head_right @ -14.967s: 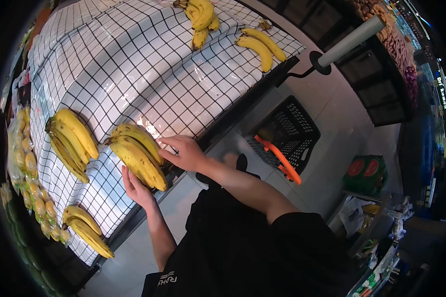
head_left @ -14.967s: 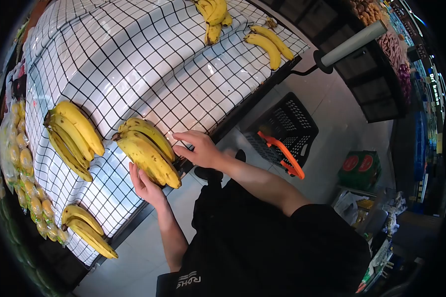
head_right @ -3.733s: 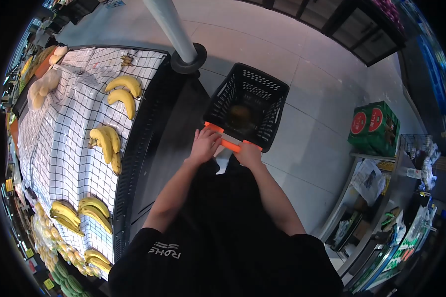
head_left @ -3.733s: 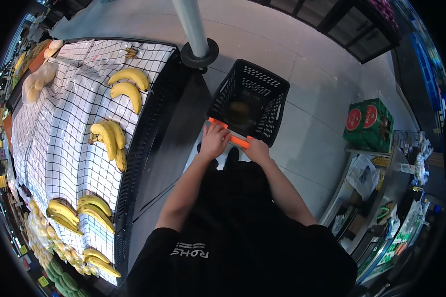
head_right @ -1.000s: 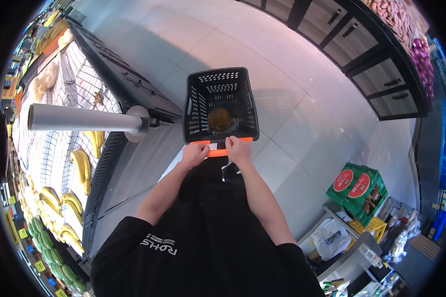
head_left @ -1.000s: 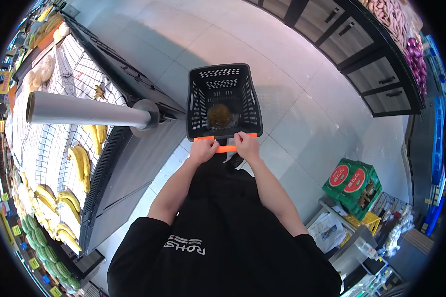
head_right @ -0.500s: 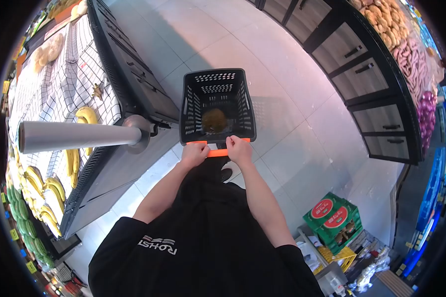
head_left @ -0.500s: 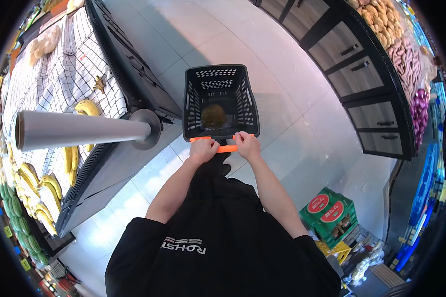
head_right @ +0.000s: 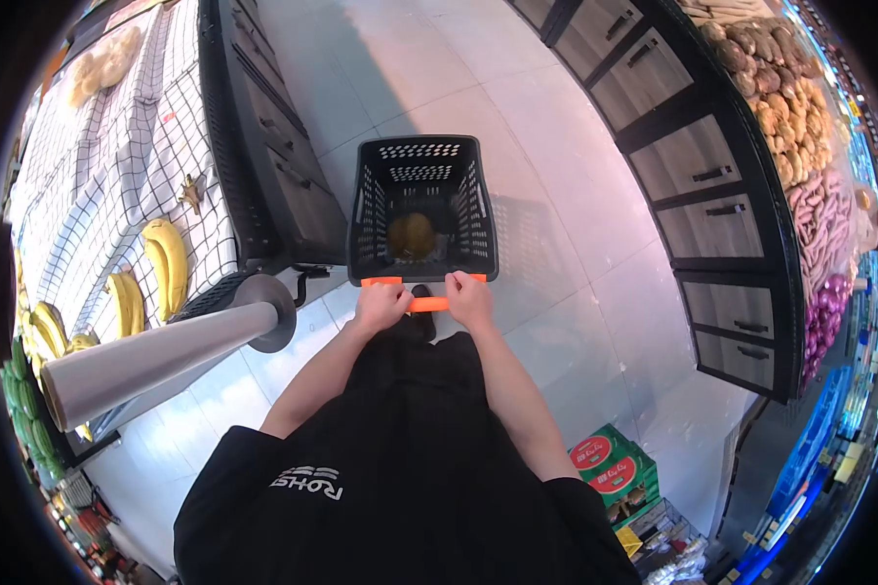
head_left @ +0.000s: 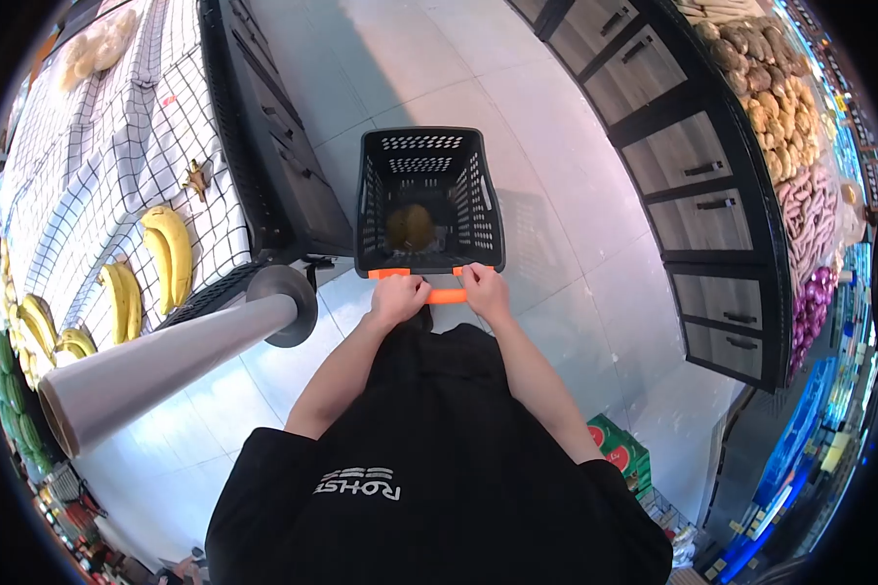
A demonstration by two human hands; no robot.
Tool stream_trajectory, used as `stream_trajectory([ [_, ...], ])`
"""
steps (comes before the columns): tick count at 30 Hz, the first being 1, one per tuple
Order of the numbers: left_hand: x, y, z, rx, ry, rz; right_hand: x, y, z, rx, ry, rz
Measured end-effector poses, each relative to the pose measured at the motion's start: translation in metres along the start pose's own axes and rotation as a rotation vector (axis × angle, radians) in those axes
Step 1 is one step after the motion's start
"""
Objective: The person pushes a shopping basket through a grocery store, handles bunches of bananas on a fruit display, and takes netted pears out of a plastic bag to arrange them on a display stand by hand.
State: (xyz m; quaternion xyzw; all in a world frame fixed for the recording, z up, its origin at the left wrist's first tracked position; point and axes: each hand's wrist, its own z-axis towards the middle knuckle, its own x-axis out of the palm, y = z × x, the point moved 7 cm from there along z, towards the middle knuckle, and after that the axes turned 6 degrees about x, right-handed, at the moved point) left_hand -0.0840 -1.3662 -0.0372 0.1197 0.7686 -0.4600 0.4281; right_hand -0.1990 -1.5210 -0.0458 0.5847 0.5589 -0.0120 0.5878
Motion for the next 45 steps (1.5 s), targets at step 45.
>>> stream_trajectory([
  [45,-0.104,0.061,0.207,-0.788,-0.505,-0.217,0.0,0.134,0.287,-0.382,0.429,-0.153],
])
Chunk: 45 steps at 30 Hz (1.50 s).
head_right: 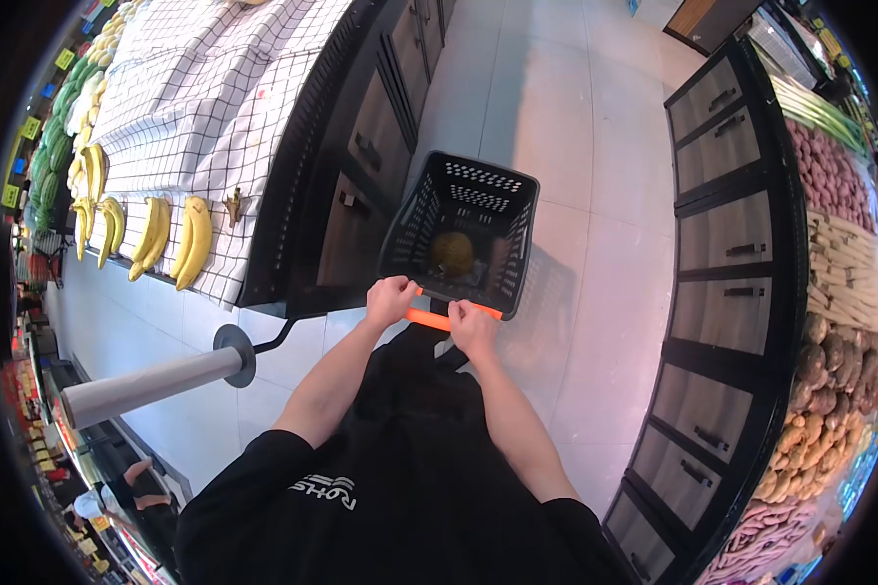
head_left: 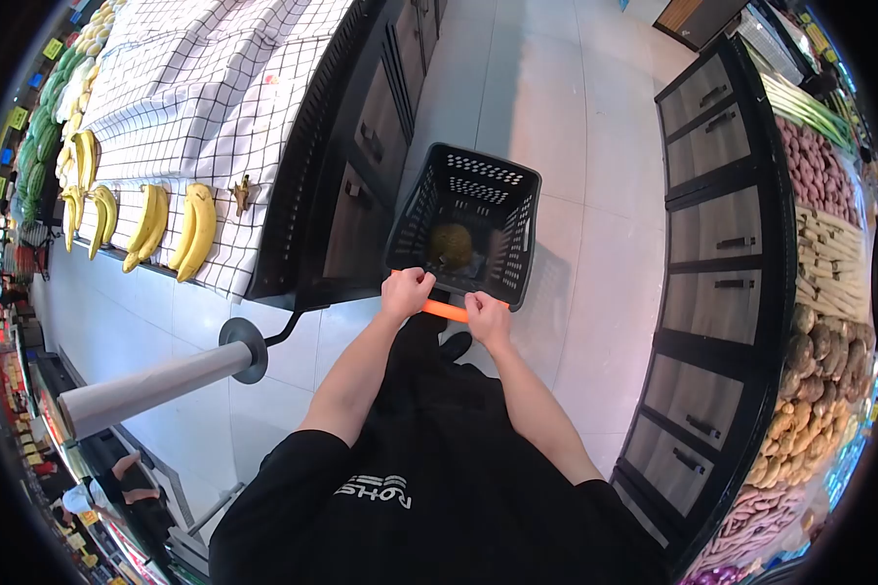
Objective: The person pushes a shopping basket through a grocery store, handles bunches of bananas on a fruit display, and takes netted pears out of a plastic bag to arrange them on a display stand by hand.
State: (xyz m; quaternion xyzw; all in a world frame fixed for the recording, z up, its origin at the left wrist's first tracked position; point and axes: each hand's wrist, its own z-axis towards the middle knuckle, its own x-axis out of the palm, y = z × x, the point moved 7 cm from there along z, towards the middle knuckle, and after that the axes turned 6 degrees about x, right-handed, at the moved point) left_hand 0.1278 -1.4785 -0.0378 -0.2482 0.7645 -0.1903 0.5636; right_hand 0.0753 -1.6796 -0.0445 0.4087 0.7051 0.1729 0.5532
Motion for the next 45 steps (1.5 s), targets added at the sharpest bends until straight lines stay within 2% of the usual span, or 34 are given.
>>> stream_trajectory([
  [8,-0.008,-0.031,0.073,0.008,0.006,-0.057,-0.023,0.02,0.082,-0.019,-0.037,-0.028],
  [14,-0.017,-0.058,0.142,0.122,0.037,-0.062,-0.037,0.04,0.157,-0.017,-0.03,-0.167],
  [17,-0.017,-0.072,0.177,0.215,0.079,-0.049,-0.042,0.065,0.187,-0.04,-0.035,-0.3],
  [19,-0.015,-0.076,0.198,0.228,0.105,-0.056,-0.044,0.09,0.197,-0.054,-0.035,-0.283],
  [26,-0.021,-0.089,0.246,0.325,0.146,-0.084,-0.042,0.108,0.251,0.044,-0.011,-0.406],
  [45,-0.043,-0.144,0.402,0.249,0.124,-0.054,-0.081,0.158,0.408,0.036,0.033,-0.451],
])
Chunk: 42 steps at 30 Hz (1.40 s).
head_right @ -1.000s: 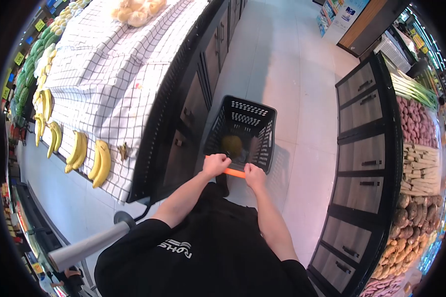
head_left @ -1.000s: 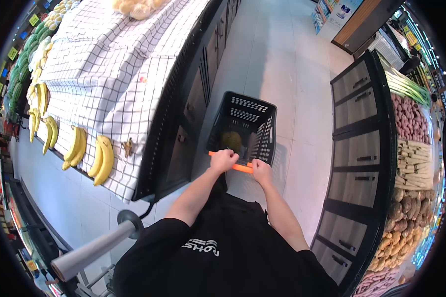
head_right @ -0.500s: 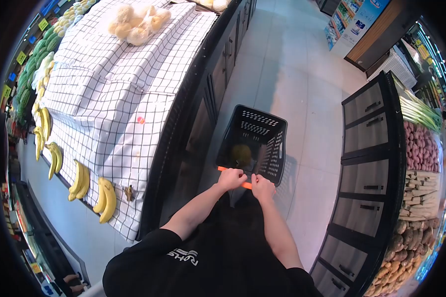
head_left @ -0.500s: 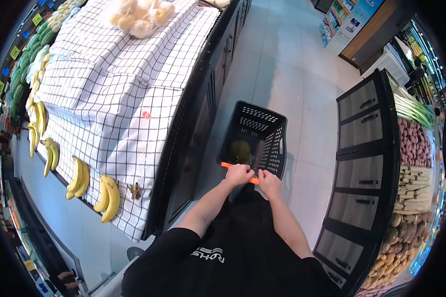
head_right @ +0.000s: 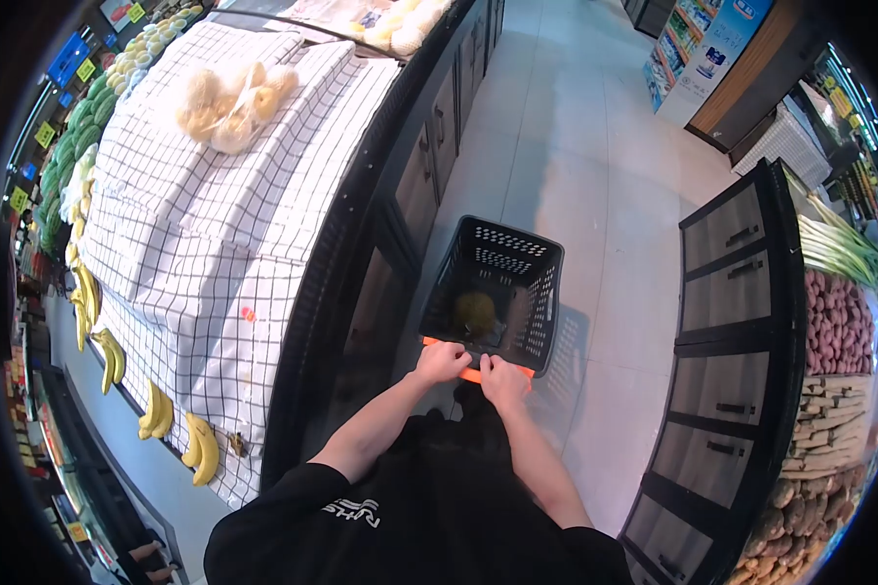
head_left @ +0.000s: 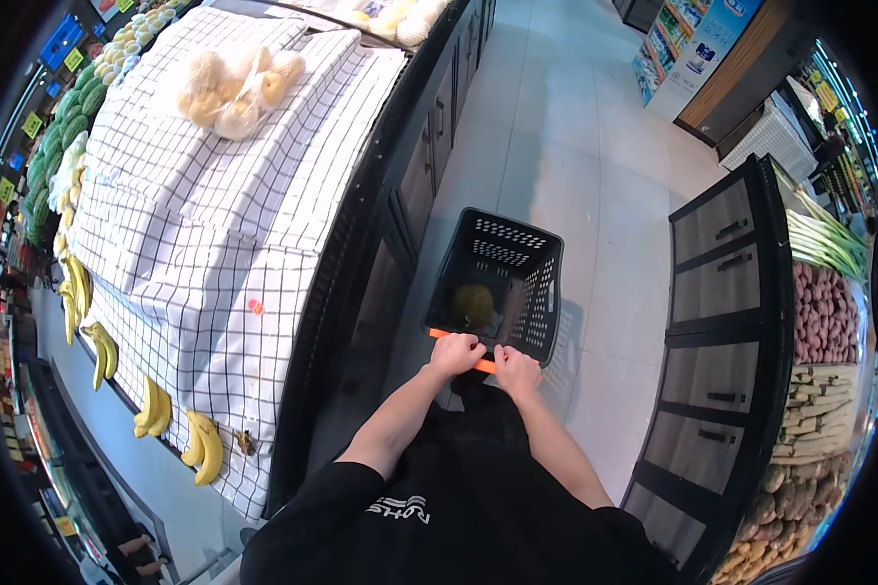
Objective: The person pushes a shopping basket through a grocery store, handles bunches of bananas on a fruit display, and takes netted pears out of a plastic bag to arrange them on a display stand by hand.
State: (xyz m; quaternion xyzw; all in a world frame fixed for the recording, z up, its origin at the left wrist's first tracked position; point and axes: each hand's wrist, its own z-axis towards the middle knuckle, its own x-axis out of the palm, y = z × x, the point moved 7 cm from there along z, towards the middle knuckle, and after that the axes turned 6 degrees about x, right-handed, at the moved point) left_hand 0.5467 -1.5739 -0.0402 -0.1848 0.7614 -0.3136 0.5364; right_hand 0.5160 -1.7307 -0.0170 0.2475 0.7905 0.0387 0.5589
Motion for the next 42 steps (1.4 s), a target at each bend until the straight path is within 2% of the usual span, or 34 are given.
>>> stream_trajectory([
  [9,-0.017,-0.01,0.079,-0.115,-0.033,0.083,-0.021,0.008,0.081,-0.168,-0.067,0.077],
  [29,-0.051,-0.019,0.222,-0.175,-0.059,0.013,-0.072,0.036,0.227,-0.144,-0.027,0.075],
  [32,-0.059,-0.021,0.253,-0.119,-0.06,0.001,-0.082,0.042,0.257,-0.133,-0.035,0.067],
  [37,-0.072,-0.025,0.299,-0.048,-0.014,-0.011,-0.098,0.051,0.301,-0.105,0.102,0.098],
  [42,-0.081,-0.025,0.334,0.039,0.001,-0.014,-0.11,0.058,0.338,-0.034,0.063,0.134],
])
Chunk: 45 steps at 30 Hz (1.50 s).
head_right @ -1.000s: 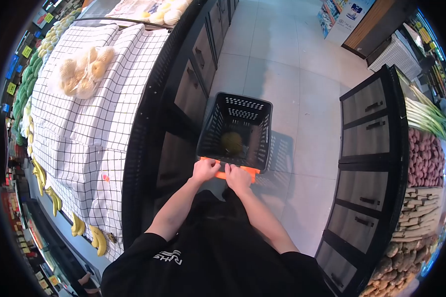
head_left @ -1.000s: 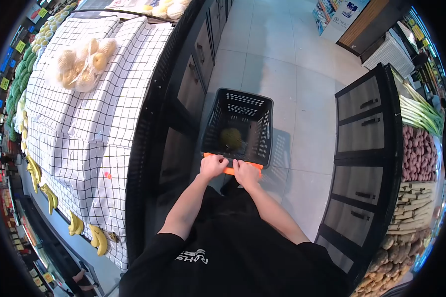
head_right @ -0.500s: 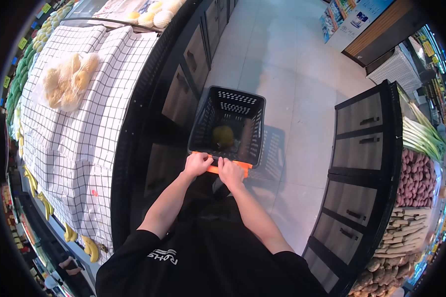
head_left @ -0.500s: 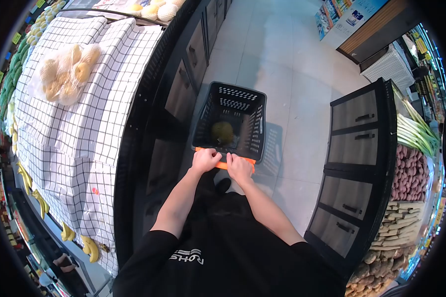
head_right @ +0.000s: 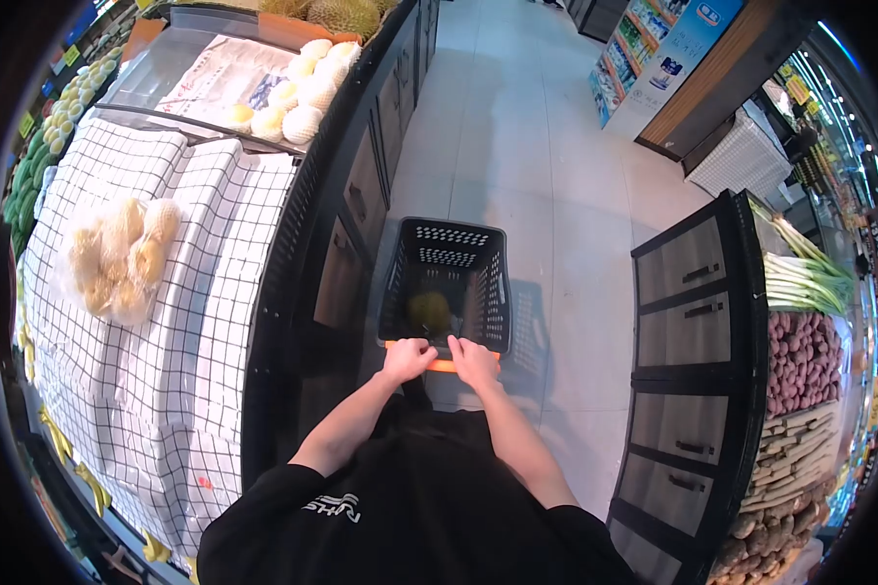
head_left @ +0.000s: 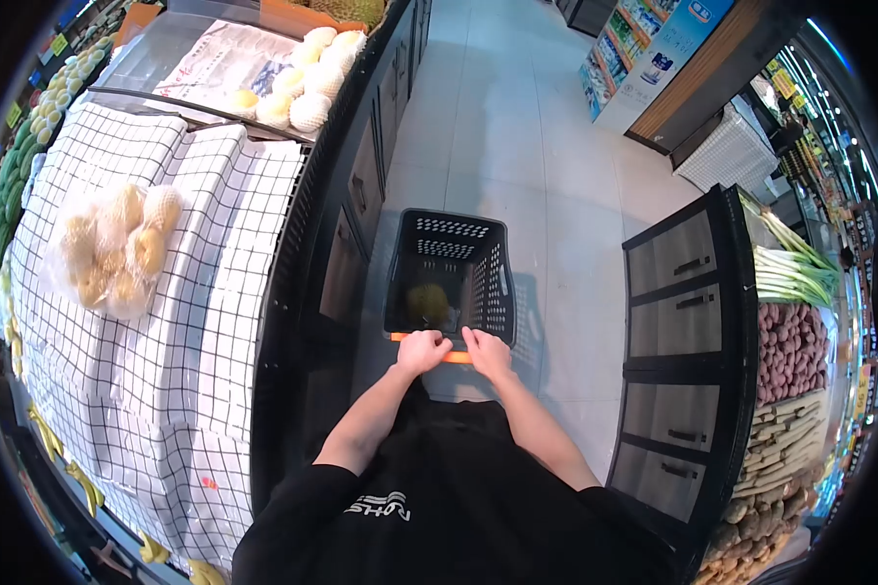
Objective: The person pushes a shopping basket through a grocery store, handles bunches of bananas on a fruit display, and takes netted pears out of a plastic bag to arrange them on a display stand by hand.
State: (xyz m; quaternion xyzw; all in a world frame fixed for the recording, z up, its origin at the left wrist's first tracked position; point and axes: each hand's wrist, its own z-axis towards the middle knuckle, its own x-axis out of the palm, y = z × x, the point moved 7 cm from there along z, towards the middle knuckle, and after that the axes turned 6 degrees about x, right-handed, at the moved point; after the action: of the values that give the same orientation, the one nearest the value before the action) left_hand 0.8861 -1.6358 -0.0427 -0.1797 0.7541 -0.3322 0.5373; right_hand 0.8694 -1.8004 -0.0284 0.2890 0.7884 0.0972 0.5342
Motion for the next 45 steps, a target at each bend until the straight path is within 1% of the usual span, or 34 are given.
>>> stream_trajectory([
  [2,-0.003,0.001,0.012,0.008,0.005,-0.016,-0.002,0.0,0.013,0.031,-0.034,-0.01],
  [12,-0.016,0.0,0.06,0.045,0.031,-0.019,-0.016,0.007,0.059,0.143,-0.033,-0.088],
  [13,-0.017,0.0,0.065,0.028,0.068,-0.013,-0.017,0.009,0.064,0.142,-0.033,-0.083],
  [16,-0.02,-0.001,0.079,0.022,0.072,-0.009,-0.021,0.012,0.075,0.142,-0.057,-0.057],
  [18,-0.024,0.0,0.089,0.028,0.06,-0.003,-0.03,0.018,0.084,0.121,-0.131,-0.061],
  [24,-0.033,0.002,0.126,0.029,0.039,-0.021,-0.049,0.035,0.116,0.061,-0.128,-0.022],
  [28,-0.044,0.005,0.16,-0.025,0.049,-0.01,-0.056,0.042,0.149,0.008,-0.096,-0.021],
  [30,-0.048,0.005,0.174,-0.07,0.061,0.007,-0.06,0.049,0.161,-0.097,-0.098,-0.004],
  [31,-0.05,0.006,0.181,-0.11,0.056,0.022,-0.062,0.049,0.168,-0.111,-0.087,0.007],
  [32,-0.053,0.005,0.187,-0.138,0.042,0.032,-0.064,0.048,0.175,-0.111,-0.076,0.007],
  [34,-0.056,0.006,0.2,-0.174,0.003,0.05,-0.071,0.055,0.183,-0.185,-0.03,0.021],
  [35,-0.057,0.006,0.207,-0.185,0.004,0.05,-0.069,0.056,0.189,-0.237,-0.045,-0.012],
  [38,-0.062,0.005,0.222,-0.235,-0.05,0.104,-0.081,0.063,0.203,-0.299,-0.033,-0.043],
  [45,-0.067,0.008,0.256,-0.303,-0.051,0.107,-0.085,0.066,0.242,-0.321,-0.028,-0.036],
])
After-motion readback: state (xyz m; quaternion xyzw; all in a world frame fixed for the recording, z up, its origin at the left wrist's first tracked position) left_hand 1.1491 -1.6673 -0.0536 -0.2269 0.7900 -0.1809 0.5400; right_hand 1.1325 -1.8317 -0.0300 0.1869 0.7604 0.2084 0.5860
